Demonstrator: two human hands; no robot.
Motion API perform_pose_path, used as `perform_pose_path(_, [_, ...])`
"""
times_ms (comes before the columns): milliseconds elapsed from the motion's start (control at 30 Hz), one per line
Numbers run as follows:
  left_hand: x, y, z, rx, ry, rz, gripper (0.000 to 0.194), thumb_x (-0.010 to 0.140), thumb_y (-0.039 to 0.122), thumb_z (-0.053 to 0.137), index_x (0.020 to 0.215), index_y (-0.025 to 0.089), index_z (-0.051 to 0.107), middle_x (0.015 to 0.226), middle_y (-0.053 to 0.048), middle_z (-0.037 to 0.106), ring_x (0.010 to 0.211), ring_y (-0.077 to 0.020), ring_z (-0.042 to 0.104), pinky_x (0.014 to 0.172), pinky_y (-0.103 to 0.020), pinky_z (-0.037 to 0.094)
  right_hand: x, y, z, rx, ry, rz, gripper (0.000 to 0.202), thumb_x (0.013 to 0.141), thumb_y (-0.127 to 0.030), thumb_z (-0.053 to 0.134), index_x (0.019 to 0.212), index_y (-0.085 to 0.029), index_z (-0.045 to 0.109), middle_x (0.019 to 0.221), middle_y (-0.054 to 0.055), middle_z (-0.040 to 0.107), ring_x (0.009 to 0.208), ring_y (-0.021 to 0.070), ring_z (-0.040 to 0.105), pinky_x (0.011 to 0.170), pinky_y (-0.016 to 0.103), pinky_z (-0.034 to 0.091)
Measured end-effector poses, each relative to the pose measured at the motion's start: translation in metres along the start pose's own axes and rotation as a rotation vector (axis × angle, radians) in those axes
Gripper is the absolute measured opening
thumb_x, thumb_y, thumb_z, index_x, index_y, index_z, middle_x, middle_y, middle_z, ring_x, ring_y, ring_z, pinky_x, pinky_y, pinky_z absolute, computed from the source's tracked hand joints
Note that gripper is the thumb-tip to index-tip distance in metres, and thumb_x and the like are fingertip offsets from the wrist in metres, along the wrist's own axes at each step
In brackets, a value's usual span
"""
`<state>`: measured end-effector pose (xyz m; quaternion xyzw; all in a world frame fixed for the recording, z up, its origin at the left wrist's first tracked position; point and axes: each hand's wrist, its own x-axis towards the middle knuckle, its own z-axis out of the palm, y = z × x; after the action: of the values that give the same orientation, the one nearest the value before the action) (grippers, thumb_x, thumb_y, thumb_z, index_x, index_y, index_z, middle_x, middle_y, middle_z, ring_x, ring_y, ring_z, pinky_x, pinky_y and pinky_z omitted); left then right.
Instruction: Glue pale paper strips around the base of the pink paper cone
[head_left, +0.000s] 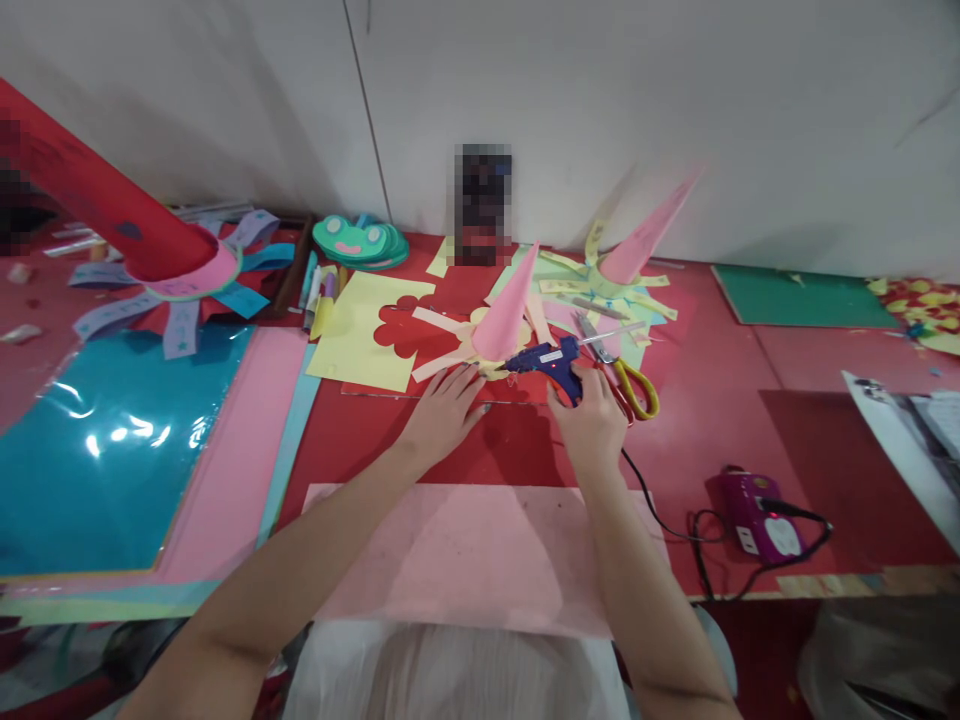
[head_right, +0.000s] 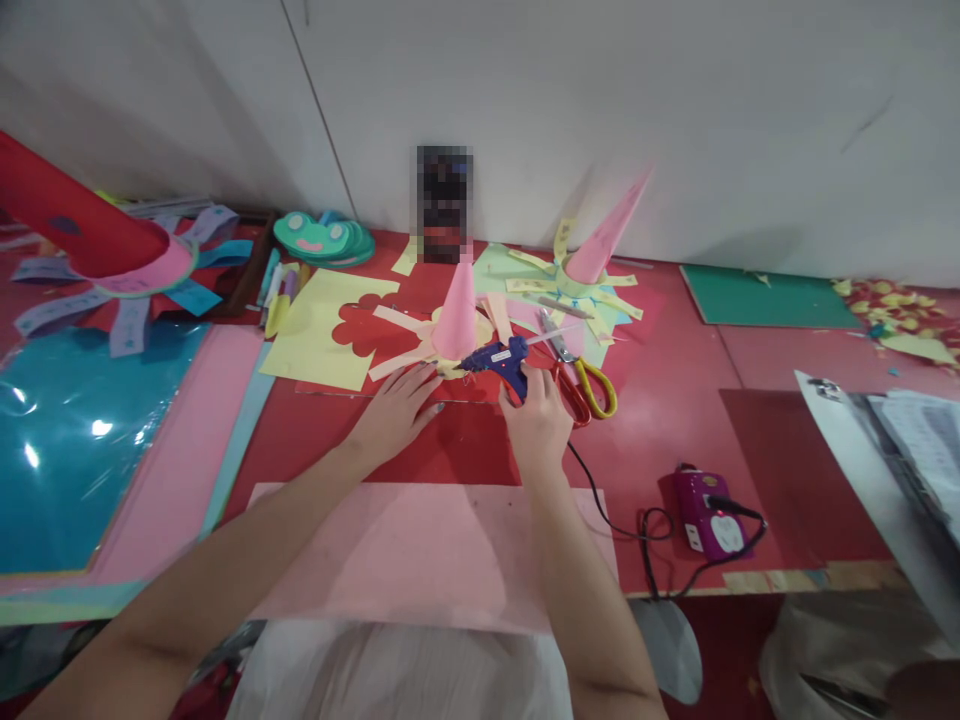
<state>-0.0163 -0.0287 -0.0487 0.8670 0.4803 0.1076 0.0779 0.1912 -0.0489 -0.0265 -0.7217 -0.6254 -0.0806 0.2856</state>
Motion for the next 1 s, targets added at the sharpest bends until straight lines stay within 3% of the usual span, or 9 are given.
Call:
perform_pose_path(133, [0.0,0.0,-0.001,-0.005,-0.003,0.0,0.04,0.096,0.031,0.037,0.13,0.015,0.05,0.141,-0.01,0.046,0.133,-0.0239,0.039,0.113,-0.044,0.03,0.0,0.001,0.002,0.01,-0.018,0.053,0.027,0.081,-0.037,0.054,0.101,-0.02,0.059,0.096,0.008,0.068,0.081,0.0204,0.064,0.055,0.026,0.042])
perform_pose_path(300, [0.0,0.001,-0.002,-0.01,0.0,-0.001,0.041,0.097,0.032,0.035,0.13,0.013,0.05,0.141,-0.011,0.047,0.133,-0.0236,0.039,0.113,-0.044,0.03,0.001,0.007,0.005,0.065,-0.11,0.208,0.045,0.075,-0.055,0.057,0.102,-0.019,0.06,0.098,0.011,0.067,0.079,0.0244,0.062,0.058,0.031,0.044])
perform_pose_path(467, [0.0,0.001,-0.002,-0.017,0.007,0.006,0.041,0.097,0.033,0.036,0.13,0.013,0.05,0.141,-0.012,0.047,0.133,-0.0234,0.039,0.112,-0.043,0.029,0.005,0.02,0.003,0.333,-0.221,0.378,0.054,0.077,-0.066,0.049,0.096,-0.017,0.061,0.095,0.013,0.067,0.084,0.0244,0.062,0.071,0.035,0.047])
perform_pose_path(567, [0.0,0.0,-0.002,-0.022,0.014,0.012,0.041,0.097,0.032,0.037,0.131,0.012,0.049,0.14,-0.012,0.047,0.133,-0.0235,0.04,0.113,-0.043,0.029,0.01,0.032,0.005,0.479,-0.152,0.471,0.054,0.078,-0.065,0.047,0.093,-0.015,0.061,0.083,0.01,0.066,0.075,0.0199,0.06,0.069,0.033,0.046])
perform_pose_path(733, [0.0,0.0,-0.001,-0.01,0.031,0.02,0.04,0.097,0.032,0.037,0.131,0.013,0.049,0.14,-0.011,0.048,0.132,-0.0229,0.04,0.112,-0.042,0.03,0.019,0.053,0.003,0.639,-0.068,0.658,0.057,0.072,-0.066,0.054,0.093,-0.014,0.058,0.056,-0.004,0.05,0.048,0.0115,0.044,0.049,0.027,0.039])
perform_pose_path(867, [-0.001,-0.001,-0.001,-0.021,0.031,0.018,0.041,0.097,0.032,0.036,0.131,0.013,0.049,0.141,-0.011,0.046,0.133,-0.0227,0.039,0.112,-0.042,0.03,0.023,0.067,-0.002,0.612,0.048,0.709,0.056,0.067,-0.063,0.059,0.093,-0.014,0.057,0.059,-0.004,0.049,0.051,0.0115,0.045,0.051,0.027,0.04])
perform_pose_path(1000, [-0.001,-0.002,0.0,-0.033,0.024,0.027,0.041,0.097,0.033,0.036,0.131,0.013,0.048,0.142,-0.011,0.046,0.133,-0.0233,0.039,0.112,-0.043,0.029,0.024,0.084,0.003,0.445,0.131,0.64,0.048,0.069,-0.062,0.055,0.083,-0.015,0.056,0.072,0.003,0.056,0.066,0.0162,0.051,0.064,0.033,0.044])
